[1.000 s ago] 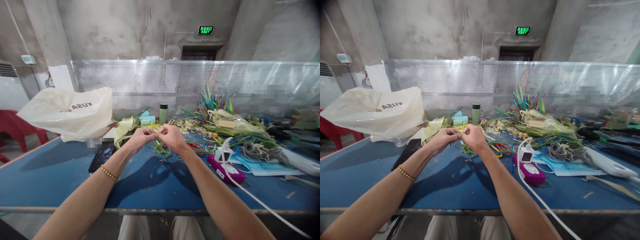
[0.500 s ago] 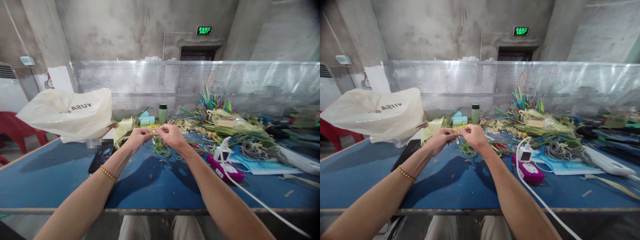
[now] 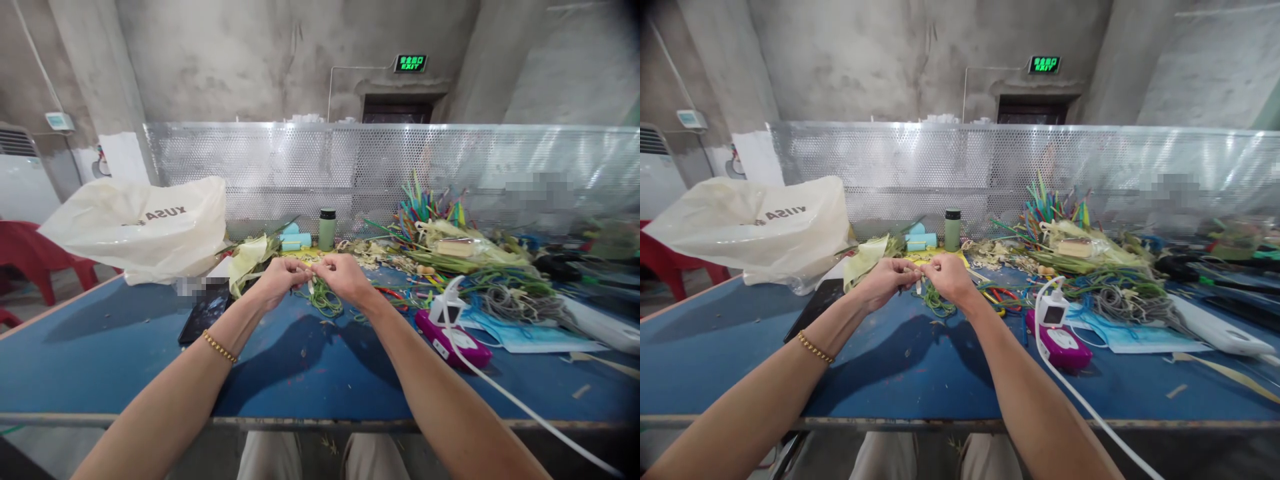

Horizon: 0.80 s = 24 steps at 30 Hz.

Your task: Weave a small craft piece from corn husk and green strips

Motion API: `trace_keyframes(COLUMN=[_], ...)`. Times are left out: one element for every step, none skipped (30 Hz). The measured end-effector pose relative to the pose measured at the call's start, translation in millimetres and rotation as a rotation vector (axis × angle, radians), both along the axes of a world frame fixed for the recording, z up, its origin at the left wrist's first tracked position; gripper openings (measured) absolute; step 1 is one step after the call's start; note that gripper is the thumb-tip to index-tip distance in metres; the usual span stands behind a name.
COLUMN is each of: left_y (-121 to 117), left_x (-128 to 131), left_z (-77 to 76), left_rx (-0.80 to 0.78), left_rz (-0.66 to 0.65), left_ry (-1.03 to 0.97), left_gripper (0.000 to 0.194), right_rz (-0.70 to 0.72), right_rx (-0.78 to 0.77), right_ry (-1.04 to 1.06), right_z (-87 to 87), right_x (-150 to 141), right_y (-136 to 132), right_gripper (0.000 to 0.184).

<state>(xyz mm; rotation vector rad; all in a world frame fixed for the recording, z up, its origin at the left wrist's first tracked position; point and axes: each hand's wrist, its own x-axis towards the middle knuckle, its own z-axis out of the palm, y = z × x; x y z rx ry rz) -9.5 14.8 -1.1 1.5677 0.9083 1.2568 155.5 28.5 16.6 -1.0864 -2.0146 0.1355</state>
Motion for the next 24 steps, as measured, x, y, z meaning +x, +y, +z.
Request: trace_keyframes(left_y=[0.1,0.0,-0.3,-0.7,-1.2,-1.6,-1.8,-1.7,-1.0,0.1,1.7,3.8,6.0,8.2,10.1,11.6,12.7,13.1,13.1,12.5,11.5,10.1,8.4,6.3], left_x=[0.1,0.3,0.6,1.0,1.4,1.7,1.8,1.7,1.2,0.4,-0.8,-2.3,-3.9,-5.5,-6.9,-8.1,-8.8,-9.1,-9.0,-8.5,-7.6,-6.5,-5.2,-4.0], left_z=[0.4,0.9,1.4,2.0,2.4,2.8,2.9,2.8,2.4,1.7,0.8,-0.1,-1.1,-2.0,-2.8,-3.3,-3.7,-4.0,-4.0,-4.0,-3.8,-3.4,-2.9,-2.1], left_rx=[-0.006,-0.007,-0.007,-0.007,-0.007,-0.004,0.004,0.017,0.037,0.065,0.093,0.119,0.142,0.159,0.175,0.189,0.205,0.223,0.242,0.261,0.279,0.296,0.311,0.327], left_rz=[0.000,0.004,0.011,0.016,0.019,0.022,0.026,0.033,0.047,0.068,0.094,0.121,0.146,0.169,0.190,0.207,0.225,0.244,0.259,0.269,0.272,0.266,0.247,0.214], left_ry=[-0.005,-0.002,0.005,0.017,0.031,0.047,0.059,0.071,0.085,0.099,0.112,0.127,0.143,0.160,0.179,0.203,0.231,0.262,0.297,0.335,0.373,0.407,0.439,0.461], left_gripper=[0.019,0.019,0.019,0.019,0.020,0.020,0.020,0.020,0.020,0.019,0.019,0.019,0.018,0.018,0.017,0.016,0.015,0.015,0.014,0.015,0.015,0.015,0.015,0.015], right_rz=[-0.007,-0.016,-0.023,-0.027,-0.030,-0.031,-0.028,-0.018,-0.002,0.017,0.036,0.053,0.063,0.069,0.075,0.086,0.102,0.124,0.153,0.183,0.208,0.225,0.232,0.230], right_rx=[0.007,0.016,0.024,0.031,0.035,0.039,0.040,0.040,0.040,0.036,0.025,0.006,-0.017,-0.038,-0.053,-0.053,-0.037,-0.008,0.027,0.064,0.099,0.127,0.149,0.160], right_ry=[-0.009,-0.021,-0.035,-0.049,-0.060,-0.069,-0.076,-0.084,-0.091,-0.096,-0.099,-0.099,-0.098,-0.098,-0.101,-0.109,-0.119,-0.128,-0.131,-0.126,-0.116,-0.101,-0.081,-0.058], right_z=[0.9,1.6,1.9,2.0,1.9,1.6,1.4,1.2,1.3,1.5,2.1,3.0,4.0,5.2,6.4,7.5,8.5,9.4,10.1,10.6,10.9,11.0,11.0,10.7], right_x=[-0.5,-1.1,-1.8,-2.5,-3.0,-3.4,-3.5,-3.0,-2.0,-0.4,1.9,4.6,7.7,10.7,13.3,15.3,16.5,16.9,16.5,15.5,14.4,13.4,12.8,12.9], right_y=[-1.4,-2.6,-3.6,-4.4,-4.8,-4.9,-4.7,-4.3,-3.6,-2.8,-1.9,-1.2,-0.7,-0.6,-1.0,-1.9,-3.5,-5.4,-7.4,-9.2,-10.4,-10.7,-9.8,-7.8], right_gripper=[0.033,0.032,0.032,0.032,0.032,0.032,0.032,0.032,0.033,0.034,0.035,0.034,0.032,0.027,0.020,0.013,0.009,0.008,0.009,0.010,0.010,0.010,0.011,0.012])
